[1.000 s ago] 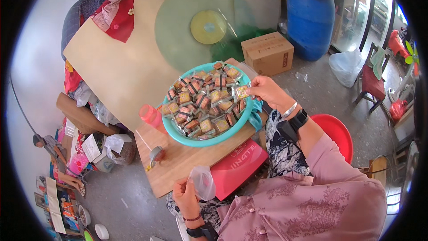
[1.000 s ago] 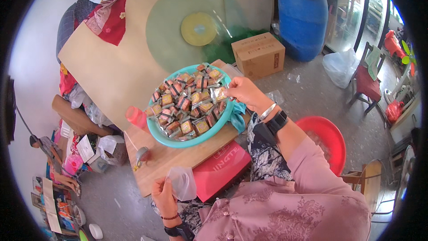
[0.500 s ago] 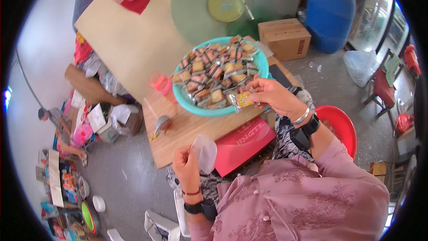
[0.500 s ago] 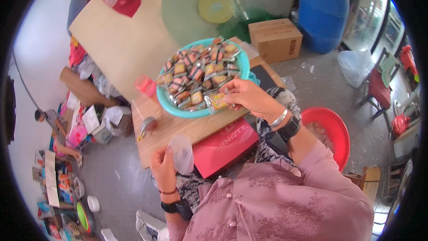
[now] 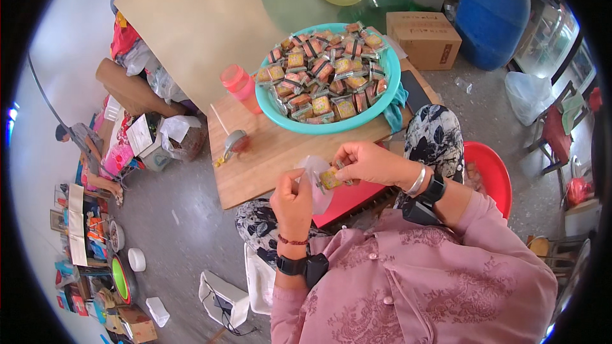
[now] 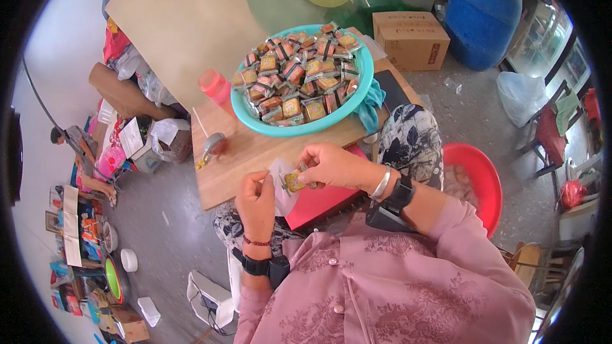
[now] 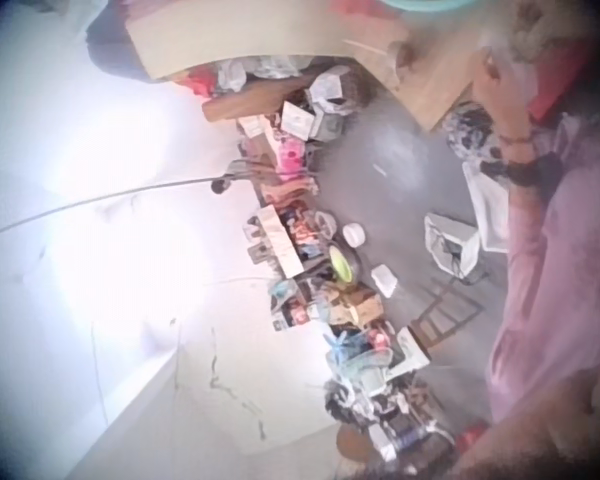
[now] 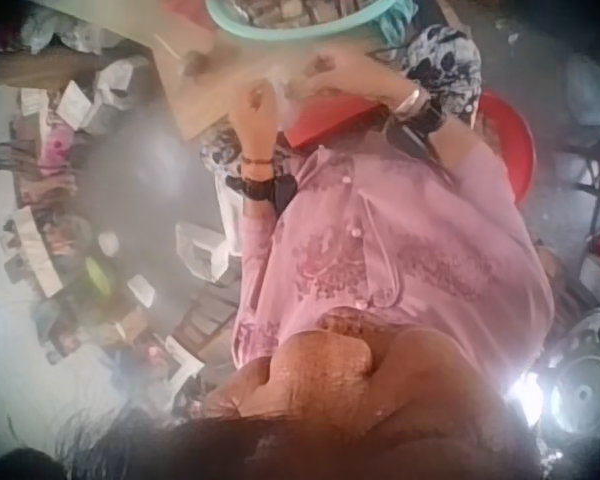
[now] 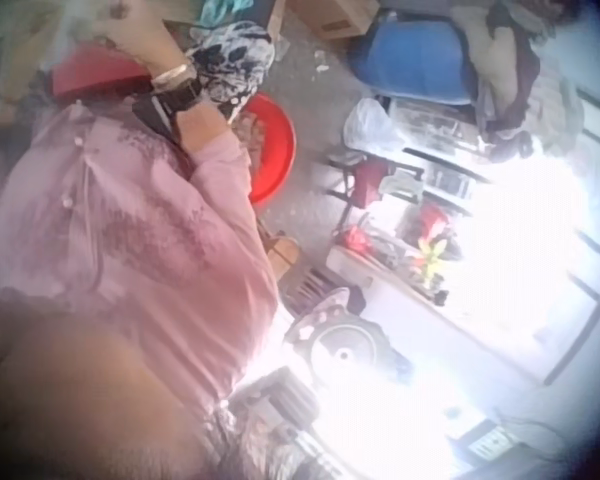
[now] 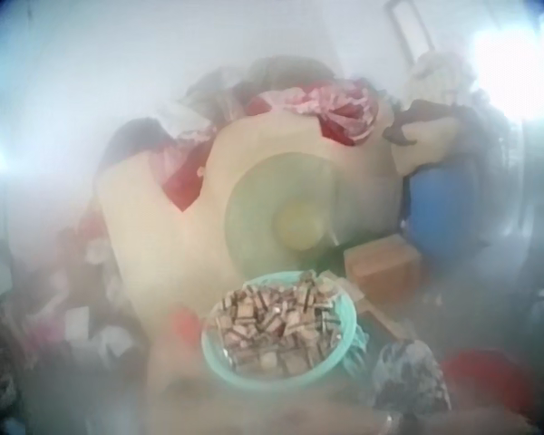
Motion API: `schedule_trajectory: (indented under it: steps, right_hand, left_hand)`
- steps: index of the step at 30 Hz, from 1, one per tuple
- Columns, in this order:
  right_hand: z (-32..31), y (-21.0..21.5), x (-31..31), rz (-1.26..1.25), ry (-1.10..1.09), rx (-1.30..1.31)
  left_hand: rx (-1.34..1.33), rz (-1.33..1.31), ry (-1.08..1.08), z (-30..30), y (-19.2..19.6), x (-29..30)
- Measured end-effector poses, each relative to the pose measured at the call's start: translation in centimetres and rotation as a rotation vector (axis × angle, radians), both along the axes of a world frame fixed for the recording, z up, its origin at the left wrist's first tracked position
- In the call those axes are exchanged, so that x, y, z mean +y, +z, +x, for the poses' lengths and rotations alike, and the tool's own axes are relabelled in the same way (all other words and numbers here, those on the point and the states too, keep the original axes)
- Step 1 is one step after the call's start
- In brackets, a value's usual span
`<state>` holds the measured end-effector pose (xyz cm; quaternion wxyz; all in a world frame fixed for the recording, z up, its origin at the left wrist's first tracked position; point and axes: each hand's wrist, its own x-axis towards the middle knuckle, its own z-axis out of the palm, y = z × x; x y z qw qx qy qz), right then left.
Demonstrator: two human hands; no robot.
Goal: The person sits on the floor and repeatedly picks small pre-wrapped snack packets from a green basin, places them into clear plastic bags, and sets the filled bags into a red basin. The person handles the packets one at a time and continues the cycle throughout the clip.
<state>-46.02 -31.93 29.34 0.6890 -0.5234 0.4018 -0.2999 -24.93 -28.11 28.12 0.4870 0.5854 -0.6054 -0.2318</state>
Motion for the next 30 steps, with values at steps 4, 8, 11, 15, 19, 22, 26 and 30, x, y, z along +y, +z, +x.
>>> schedule_trajectory:
  steps: [4, 8, 11, 15, 19, 22, 26, 30]
  right_hand:
    - [1.1, -2.7, -0.6, -0.001, -0.086, 0.05]
    - [2.5, -5.1, -1.1, -0.252, -0.172, 0.291]
    - [2.2, -6.1, -1.3, -0.398, -0.03, 0.53]
    - [1.5, -7.2, -0.7, -0.365, -0.077, 0.473]
    - [1.1, -8.7, -0.7, -0.276, -0.131, 0.306]
    - [1.7, -10.4, -0.7, -0.281, -0.188, 0.184]
    - [2.0, -11.5, -0.7, -0.397, -0.171, 0.168]
    - [1.4, -10.6, -0.6, -0.121, 0.013, -0.103]
  left_hand:
    - [0.102, 0.111, -0.072, -0.8, -1.9, -0.3]
    - [0.206, 0.215, -0.126, -1.7, -3.6, -0.6]
    - [0.337, 0.229, -0.187, -2.2, -4.4, -0.5]
    - [0.373, 0.311, -0.23, -2.8, -4.5, -0.1]
    - [0.519, 0.417, -0.327, -3.6, -3.8, 0.4]
    - [0.632, 0.504, -0.4, -4.4, -3.4, 0.8]
    - [0.638, 0.499, -0.462, -5.0, -3.7, 1.0]
    - [0.69, 0.481, -0.513, -5.2, -4.1, 0.9]
